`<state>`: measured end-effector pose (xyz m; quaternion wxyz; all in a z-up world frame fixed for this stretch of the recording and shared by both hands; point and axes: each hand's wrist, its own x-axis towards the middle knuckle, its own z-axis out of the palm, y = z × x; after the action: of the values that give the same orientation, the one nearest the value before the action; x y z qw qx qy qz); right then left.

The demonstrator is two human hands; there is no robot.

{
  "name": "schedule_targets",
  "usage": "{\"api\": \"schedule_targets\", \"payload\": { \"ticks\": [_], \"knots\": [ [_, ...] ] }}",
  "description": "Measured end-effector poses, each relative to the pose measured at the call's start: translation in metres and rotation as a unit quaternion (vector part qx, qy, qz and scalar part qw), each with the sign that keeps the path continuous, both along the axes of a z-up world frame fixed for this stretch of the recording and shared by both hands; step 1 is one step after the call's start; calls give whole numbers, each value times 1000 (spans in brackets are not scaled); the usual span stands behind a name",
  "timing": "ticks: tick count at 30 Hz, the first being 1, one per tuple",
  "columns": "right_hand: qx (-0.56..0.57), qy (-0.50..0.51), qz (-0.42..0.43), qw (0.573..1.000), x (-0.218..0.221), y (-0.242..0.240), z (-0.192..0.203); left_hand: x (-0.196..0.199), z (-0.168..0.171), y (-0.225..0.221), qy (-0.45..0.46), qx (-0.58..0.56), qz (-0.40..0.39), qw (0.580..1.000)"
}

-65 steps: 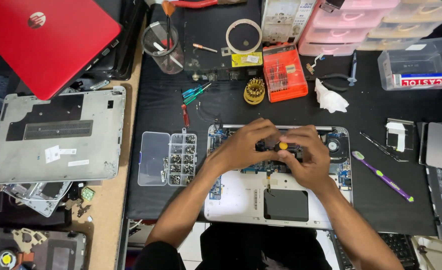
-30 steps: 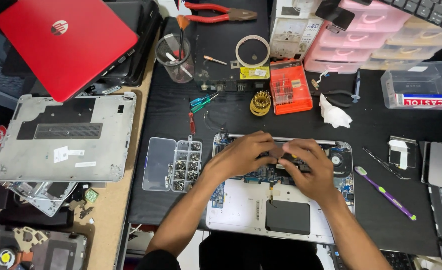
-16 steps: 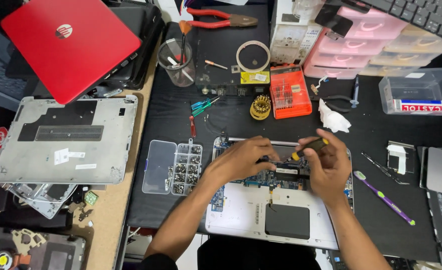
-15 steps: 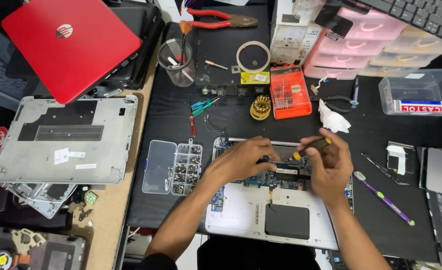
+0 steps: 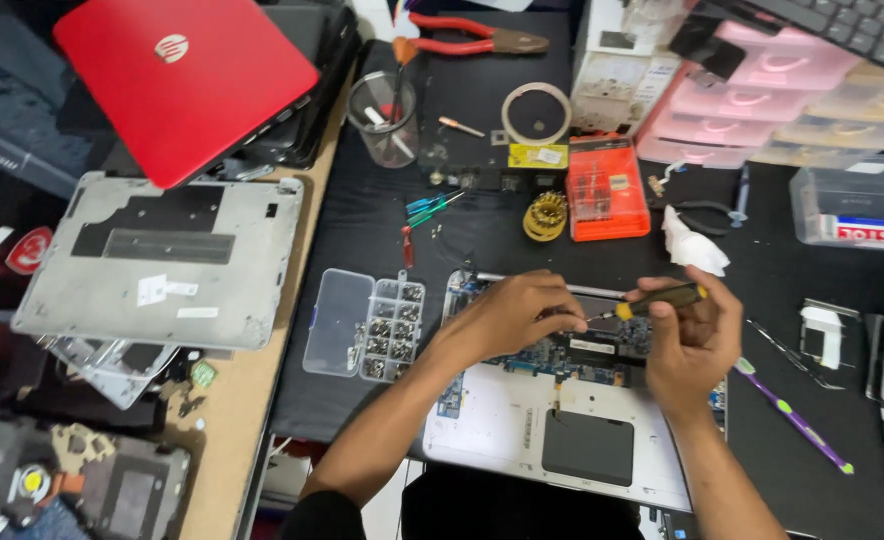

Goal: Repairing a laptop by cleaning the motherboard with a cloth and using a screwdriver to adjust internal components.

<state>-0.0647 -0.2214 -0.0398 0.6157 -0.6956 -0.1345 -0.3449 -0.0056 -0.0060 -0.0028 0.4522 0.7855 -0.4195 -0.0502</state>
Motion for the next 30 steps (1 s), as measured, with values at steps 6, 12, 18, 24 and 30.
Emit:
{"api": "schedule_targets", "payload": {
  "ticks": [6,12,18,24,30],
  "knots": [
    [0,60,2,998,-15,11,11,12,27,39,-28,113,78,990],
    [-114,37,54,991,-18,16,34,8,48,109,194,338,285,876],
    [-117,49,70,989,-17,1,8,10,26,126,142,469,370,790],
    [-63,134,121,982,-23,15,7,18,19,131,194,482,372,769],
    [-97,106,171,975,-31,45,34,17,23,138,187,429,380,798]
  ]
}}
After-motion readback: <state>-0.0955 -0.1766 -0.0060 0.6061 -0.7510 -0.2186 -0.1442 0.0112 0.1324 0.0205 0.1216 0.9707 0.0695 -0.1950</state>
